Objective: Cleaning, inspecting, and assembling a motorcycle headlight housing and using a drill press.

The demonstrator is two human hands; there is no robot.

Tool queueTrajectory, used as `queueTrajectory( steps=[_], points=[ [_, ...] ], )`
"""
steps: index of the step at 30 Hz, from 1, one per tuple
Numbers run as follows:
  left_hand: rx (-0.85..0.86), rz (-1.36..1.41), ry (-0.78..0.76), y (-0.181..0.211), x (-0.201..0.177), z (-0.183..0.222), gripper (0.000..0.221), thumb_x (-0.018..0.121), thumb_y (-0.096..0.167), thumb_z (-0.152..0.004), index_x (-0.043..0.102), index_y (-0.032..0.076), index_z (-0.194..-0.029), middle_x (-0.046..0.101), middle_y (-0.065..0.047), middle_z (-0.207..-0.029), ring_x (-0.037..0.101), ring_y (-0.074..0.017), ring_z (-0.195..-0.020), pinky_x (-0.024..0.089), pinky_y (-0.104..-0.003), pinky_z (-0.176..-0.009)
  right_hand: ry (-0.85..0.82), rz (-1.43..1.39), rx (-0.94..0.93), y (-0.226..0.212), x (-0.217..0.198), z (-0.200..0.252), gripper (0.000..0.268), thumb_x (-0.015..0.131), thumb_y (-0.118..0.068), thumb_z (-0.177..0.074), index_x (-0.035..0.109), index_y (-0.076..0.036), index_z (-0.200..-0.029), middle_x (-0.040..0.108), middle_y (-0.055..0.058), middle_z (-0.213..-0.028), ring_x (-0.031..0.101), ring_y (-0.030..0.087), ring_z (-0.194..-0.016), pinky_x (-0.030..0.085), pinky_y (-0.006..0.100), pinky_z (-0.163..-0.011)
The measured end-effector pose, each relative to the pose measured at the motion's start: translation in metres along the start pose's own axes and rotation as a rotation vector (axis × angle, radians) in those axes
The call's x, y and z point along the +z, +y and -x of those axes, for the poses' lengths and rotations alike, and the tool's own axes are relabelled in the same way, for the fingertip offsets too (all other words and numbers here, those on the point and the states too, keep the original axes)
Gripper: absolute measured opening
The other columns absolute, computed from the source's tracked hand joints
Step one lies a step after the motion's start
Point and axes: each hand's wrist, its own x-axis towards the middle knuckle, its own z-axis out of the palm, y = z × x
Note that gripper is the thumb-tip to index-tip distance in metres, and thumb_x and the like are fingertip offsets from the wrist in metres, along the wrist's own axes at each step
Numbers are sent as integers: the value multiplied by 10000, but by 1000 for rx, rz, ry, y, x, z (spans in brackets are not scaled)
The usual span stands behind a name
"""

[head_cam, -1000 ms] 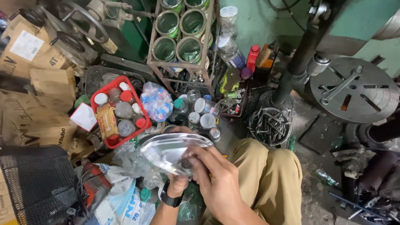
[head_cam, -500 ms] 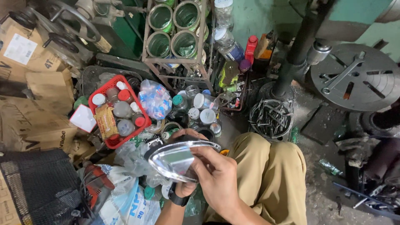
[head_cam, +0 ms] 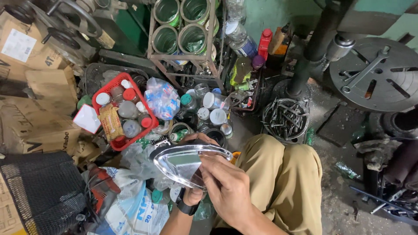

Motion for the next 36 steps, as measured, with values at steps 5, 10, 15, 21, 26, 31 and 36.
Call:
queueTrajectory(
  steps=[5, 10, 15, 21, 26, 31, 36],
  points=[
    [-20, 128, -32, -14, -11, 0, 1173, 1019, 453, -603, 381, 9, -1481, 493, -135, -1330, 565, -311, -1225, 526, -451, -1032, -3, 15, 62, 2, 2, 8, 138, 690, 82, -904, 706, 39, -1034, 766, 132, -957, 772, 237, -867, 612, 301, -768],
    [6, 263, -11, -19, -7, 1, 1230, 1035, 409, -584, 346, 49, -1537, 501, -158, -1326, 560, -324, -1229, 526, -468, -1049, 83, 17, 93, -2, 4, 8, 220, 649, 98, -906, 694, 31, -1112, 771, 152, -1087, 799, 229, -922, 628, 304, -803],
    [-36, 260, 15, -9, -1, 2, 1242, 1036, 435, -604, 319, 55, -1543, 478, -173, -1356, 555, -326, -1248, 514, -469, -1063, 64, 59, -20, 3, 4, 9, 298, 602, 103, -917, 649, 52, -1207, 736, 196, -1184, 765, 309, -1071, 593, 353, -914],
    [-28, 60, -48, -11, -3, 6, 1253, 962, 583, -648, 250, 73, -1544, 439, -153, -1355, 533, -298, -1234, 470, -456, -1110, 38, 101, 45, 10, 2, 14, 256, 637, 92, -925, 675, 46, -1174, 749, 192, -1133, 776, 305, -1034, 605, 334, -878],
    [-75, 57, -95, 3, 3, 9, 1263, 933, 647, -657, 240, 81, -1549, 447, -134, -1336, 521, -291, -1250, 485, -459, -1102, -31, 198, -119, 10, -1, 13, 346, 613, 134, -810, 666, 49, -1141, 713, 230, -1217, 712, 411, -1183, 578, 398, -972],
    [-77, -2, -47, 1, 5, 12, 1262, 922, 690, -647, 257, 66, -1518, 464, -137, -1331, 523, -303, -1245, 482, -482, -1103, -111, 168, -116, 12, -8, 15, 331, 599, 148, -816, 672, 47, -1124, 708, 235, -1236, 714, 404, -1164, 577, 383, -946],
    [11, -119, -59, -4, 0, 13, 1263, 880, 745, -661, 274, 58, -1531, 496, -143, -1329, 547, -296, -1237, 503, -477, -1118, -166, 106, -93, 13, -9, 20, 194, 616, 124, -864, 655, 18, -1022, 725, 196, -1194, 741, 346, -1071, 594, 346, -883]
  ],
)
